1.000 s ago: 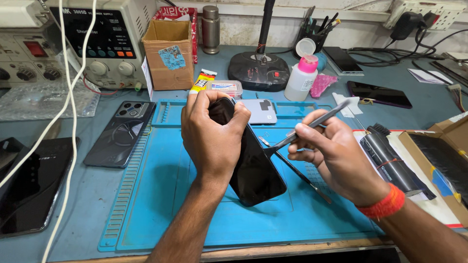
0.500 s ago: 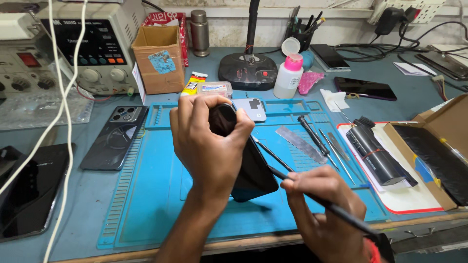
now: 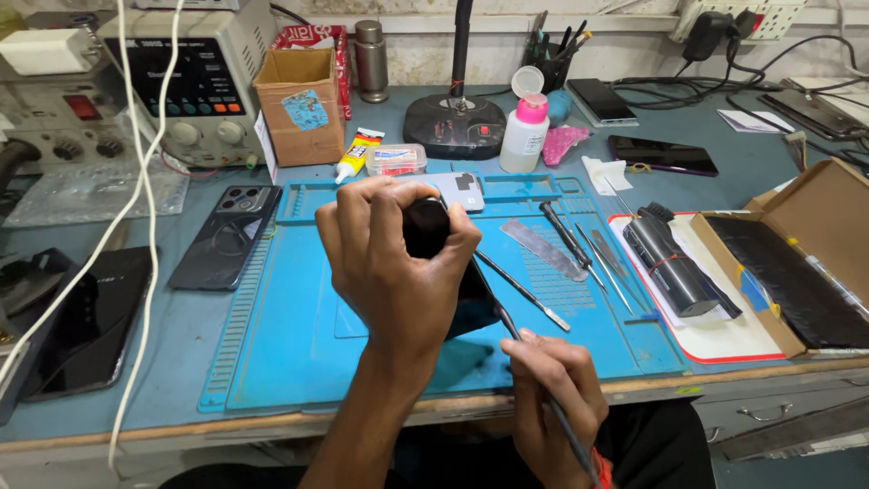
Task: The person pries open the back cover of a smartphone using a pry tool, working around the edges of the device. They separate the back cover from the frame, set it aside, and manipulate internal components including the battery and connectors with tweezers and their fingers on a repair mat.
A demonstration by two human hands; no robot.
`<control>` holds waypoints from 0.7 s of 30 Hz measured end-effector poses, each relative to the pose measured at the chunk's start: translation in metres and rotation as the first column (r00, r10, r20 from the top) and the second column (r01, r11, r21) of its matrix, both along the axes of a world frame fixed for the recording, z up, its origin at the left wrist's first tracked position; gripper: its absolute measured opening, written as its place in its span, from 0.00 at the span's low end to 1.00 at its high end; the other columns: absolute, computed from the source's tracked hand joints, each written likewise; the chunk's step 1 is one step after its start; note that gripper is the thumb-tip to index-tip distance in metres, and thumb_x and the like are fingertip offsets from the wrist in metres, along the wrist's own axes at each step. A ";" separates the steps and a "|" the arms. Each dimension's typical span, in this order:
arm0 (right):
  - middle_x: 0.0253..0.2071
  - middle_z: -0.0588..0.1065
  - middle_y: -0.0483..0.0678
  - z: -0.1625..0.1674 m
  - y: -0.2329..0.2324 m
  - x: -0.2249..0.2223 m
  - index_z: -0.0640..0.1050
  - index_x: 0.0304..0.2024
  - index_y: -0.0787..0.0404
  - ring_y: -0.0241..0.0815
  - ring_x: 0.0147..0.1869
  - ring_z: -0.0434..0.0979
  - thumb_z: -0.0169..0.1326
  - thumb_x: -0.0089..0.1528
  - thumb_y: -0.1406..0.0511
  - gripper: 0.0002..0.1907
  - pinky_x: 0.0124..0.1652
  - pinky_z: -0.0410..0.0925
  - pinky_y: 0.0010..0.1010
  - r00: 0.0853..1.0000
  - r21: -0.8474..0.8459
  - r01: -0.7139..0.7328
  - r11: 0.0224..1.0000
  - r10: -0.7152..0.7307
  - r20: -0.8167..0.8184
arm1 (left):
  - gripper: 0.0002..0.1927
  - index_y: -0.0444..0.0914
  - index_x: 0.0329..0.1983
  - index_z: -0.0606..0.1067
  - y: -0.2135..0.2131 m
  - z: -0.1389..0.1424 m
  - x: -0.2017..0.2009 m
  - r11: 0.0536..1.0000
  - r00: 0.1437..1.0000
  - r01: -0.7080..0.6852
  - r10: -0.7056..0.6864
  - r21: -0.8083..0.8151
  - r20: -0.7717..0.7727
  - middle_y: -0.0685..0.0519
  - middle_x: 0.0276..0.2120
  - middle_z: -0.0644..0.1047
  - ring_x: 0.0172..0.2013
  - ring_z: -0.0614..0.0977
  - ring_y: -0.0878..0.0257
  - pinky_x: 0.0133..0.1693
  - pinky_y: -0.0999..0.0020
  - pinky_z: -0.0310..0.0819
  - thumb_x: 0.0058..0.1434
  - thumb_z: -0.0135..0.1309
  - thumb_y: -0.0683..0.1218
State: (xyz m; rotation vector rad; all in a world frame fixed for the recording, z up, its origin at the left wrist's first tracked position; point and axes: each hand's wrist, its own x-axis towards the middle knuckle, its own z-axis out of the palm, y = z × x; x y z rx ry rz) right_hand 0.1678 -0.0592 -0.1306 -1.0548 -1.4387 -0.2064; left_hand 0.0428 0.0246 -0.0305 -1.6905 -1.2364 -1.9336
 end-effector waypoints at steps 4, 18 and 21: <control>0.42 0.76 0.51 0.002 0.001 0.000 0.81 0.46 0.63 0.44 0.46 0.82 0.58 0.64 0.75 0.09 0.44 0.74 0.29 1.000 -0.011 -0.004 1.000 0.004 -0.007 | 0.14 0.43 0.42 0.74 0.004 -0.001 0.003 1.000 1.000 -0.006 0.006 0.007 0.010 0.53 0.45 0.74 0.47 0.73 0.52 0.49 0.57 0.71 0.56 0.67 0.45; 0.42 0.76 0.51 0.007 0.008 -0.001 0.82 0.45 0.63 0.44 0.47 0.81 0.58 0.63 0.72 0.08 0.41 0.74 0.29 0.999 -0.152 -0.044 0.987 0.041 -0.022 | 0.14 0.42 0.42 0.74 0.005 -0.002 0.004 0.998 0.998 0.068 -0.069 0.015 0.017 0.54 0.46 0.74 0.49 0.73 0.51 0.51 0.57 0.71 0.56 0.66 0.45; 0.42 0.76 0.50 0.008 0.012 -0.001 0.81 0.46 0.62 0.43 0.48 0.80 0.59 0.65 0.71 0.07 0.44 0.74 0.30 0.999 -0.072 -0.025 0.997 0.023 -0.031 | 0.14 0.41 0.43 0.74 0.008 -0.003 -0.003 0.999 0.999 0.035 -0.035 0.021 0.004 0.52 0.45 0.74 0.49 0.72 0.51 0.52 0.55 0.71 0.57 0.66 0.45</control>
